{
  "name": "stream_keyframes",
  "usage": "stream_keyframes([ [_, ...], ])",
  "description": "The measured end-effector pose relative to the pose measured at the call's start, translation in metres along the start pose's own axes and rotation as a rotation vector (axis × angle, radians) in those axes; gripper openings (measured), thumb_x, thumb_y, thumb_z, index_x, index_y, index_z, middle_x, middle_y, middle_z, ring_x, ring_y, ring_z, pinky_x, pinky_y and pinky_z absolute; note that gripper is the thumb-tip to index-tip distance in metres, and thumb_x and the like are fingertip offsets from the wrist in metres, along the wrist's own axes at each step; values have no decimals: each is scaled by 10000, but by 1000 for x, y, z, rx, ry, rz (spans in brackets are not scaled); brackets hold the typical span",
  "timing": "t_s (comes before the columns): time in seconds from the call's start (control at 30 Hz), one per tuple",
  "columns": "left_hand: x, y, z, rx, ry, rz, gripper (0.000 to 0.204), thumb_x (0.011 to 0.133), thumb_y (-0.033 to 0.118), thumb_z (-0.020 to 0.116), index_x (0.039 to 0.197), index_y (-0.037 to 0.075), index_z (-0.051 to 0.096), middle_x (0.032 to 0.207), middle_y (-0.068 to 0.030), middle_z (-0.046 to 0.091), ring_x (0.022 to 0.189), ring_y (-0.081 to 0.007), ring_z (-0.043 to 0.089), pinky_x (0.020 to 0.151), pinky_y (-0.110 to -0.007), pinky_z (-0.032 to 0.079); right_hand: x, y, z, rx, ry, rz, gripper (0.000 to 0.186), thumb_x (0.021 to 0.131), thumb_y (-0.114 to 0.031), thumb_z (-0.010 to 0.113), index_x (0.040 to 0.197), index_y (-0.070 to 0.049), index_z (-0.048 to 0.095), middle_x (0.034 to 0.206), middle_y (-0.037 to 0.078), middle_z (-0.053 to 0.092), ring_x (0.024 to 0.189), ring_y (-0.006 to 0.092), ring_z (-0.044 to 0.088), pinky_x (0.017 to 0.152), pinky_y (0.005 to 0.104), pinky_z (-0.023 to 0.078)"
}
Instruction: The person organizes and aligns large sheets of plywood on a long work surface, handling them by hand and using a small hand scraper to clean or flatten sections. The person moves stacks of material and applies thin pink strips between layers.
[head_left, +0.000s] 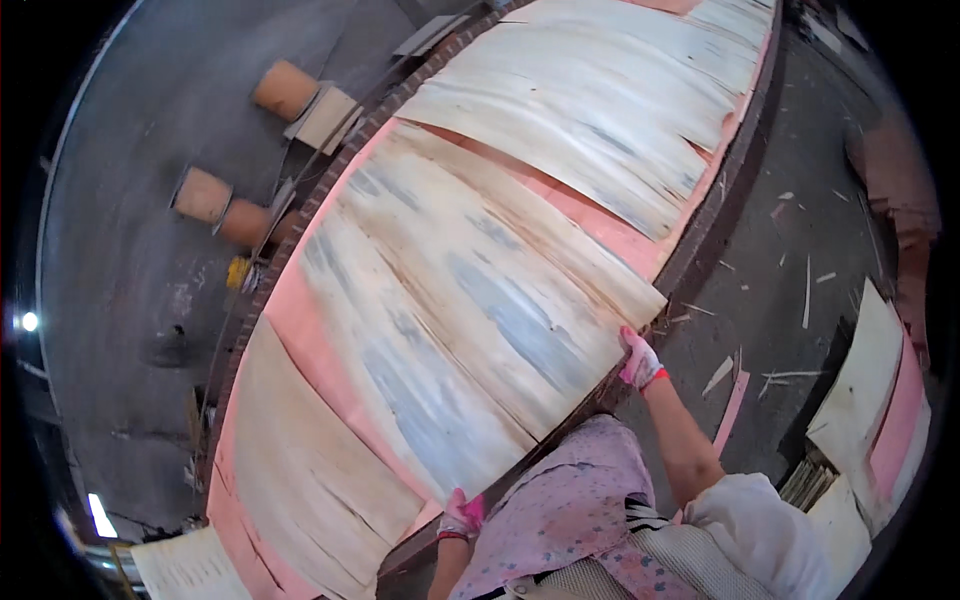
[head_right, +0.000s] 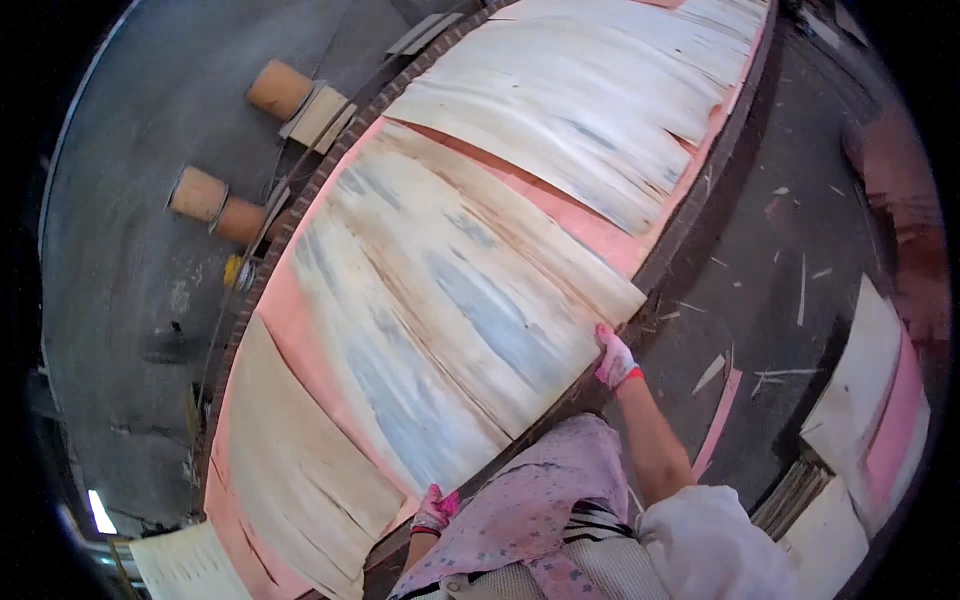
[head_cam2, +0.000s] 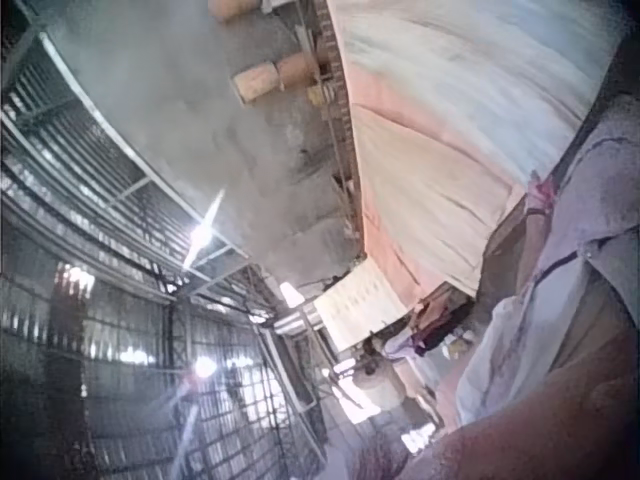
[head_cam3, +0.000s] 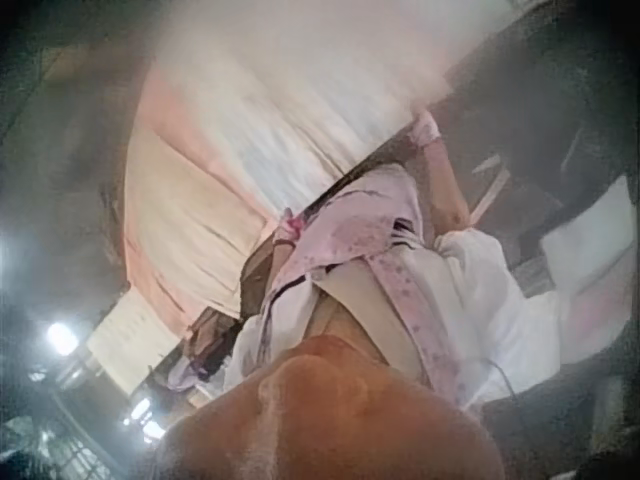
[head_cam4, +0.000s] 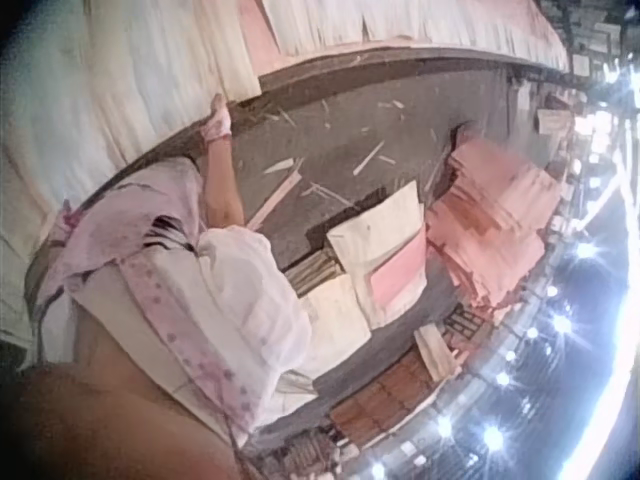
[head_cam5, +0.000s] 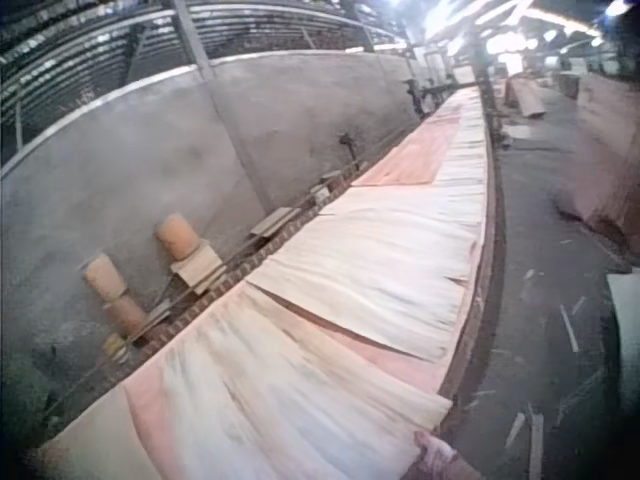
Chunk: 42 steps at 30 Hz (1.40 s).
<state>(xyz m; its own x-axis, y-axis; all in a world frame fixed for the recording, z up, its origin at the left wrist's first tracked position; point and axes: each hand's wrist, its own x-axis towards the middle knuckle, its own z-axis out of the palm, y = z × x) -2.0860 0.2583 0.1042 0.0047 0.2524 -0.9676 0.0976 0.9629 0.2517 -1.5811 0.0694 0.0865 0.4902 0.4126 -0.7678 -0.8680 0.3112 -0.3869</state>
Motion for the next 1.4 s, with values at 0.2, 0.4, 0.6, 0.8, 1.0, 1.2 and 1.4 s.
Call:
stream_keyframes([
  [0.2, -1, 3, 8, -4, 48, 104, 524, 820, 575, 608, 1073, 117, 584, 866, -126, 675, 657, -274, 631, 531, -397, 530, 71, -7, -42, 10, 339, -102, 228, 792, -341, 700, 906, -161, 617, 717, 5, 601, 504, 169, 488, 452, 327, 398],
  [0.4, -3, 8, 0, 33, -69, -27, 485, 832, 600, 572, 1000, 146, 607, 906, -111, 677, 730, -257, 634, 573, -360, 528, 57, -38, -35, -208, 238, -384, 270, 796, -189, 697, 1002, -42, 604, 797, 10, 604, 597, 126, 524, 514, 277, 414],
  [0.6, -12, 11, 47, -235, 69, -176, 600, 820, 623, 571, 984, 48, 616, 856, -101, 668, 693, -241, 617, 590, -326, 522, 81, -75, -10, -539, 158, -527, 499, 737, -174, 722, 1154, 39, 550, 1025, 77, 602, 908, 175, 556, 808, 315, 452],
  [0.8, -9, 27, 76, -240, -183, -151, 630, 763, 626, 634, 929, 18, 619, 760, -94, 675, 623, -259, 631, 614, -361, 557, 91, -92, 4, -492, 106, -424, 593, 719, -202, 727, 1212, 45, 511, 1042, 86, 589, 880, 178, 560, 747, 303, 465],
  [1.0, -13, 26, 80, -347, -211, -63, 614, 843, 544, 601, 998, -50, 583, 858, -152, 671, 718, -269, 644, 639, -342, 565, 72, -81, 8, -344, 100, -429, 730, 728, -212, 740, 1309, 64, 396, 962, 80, 578, 696, 144, 539, 590, 285, 450],
  [1.2, 15, 15, 51, -273, -178, 159, 444, 878, 463, 594, 985, 32, 588, 847, -123, 670, 742, -252, 652, 658, -345, 577, 82, -64, -2, -330, -36, -429, 767, 773, -179, 754, 1371, 25, 319, 984, 77, 586, 738, 149, 585, 611, 290, 491],
  [1.4, 16, -2, 64, -356, -74, 101, 440, 877, 460, 600, 1001, 37, 587, 846, -110, 667, 706, -257, 641, 617, -360, 568, 81, -68, -24, -176, 33, -303, 643, 772, -150, 746, 1298, 3, 410, 971, 69, 585, 732, 162, 576, 604, 294, 491],
])
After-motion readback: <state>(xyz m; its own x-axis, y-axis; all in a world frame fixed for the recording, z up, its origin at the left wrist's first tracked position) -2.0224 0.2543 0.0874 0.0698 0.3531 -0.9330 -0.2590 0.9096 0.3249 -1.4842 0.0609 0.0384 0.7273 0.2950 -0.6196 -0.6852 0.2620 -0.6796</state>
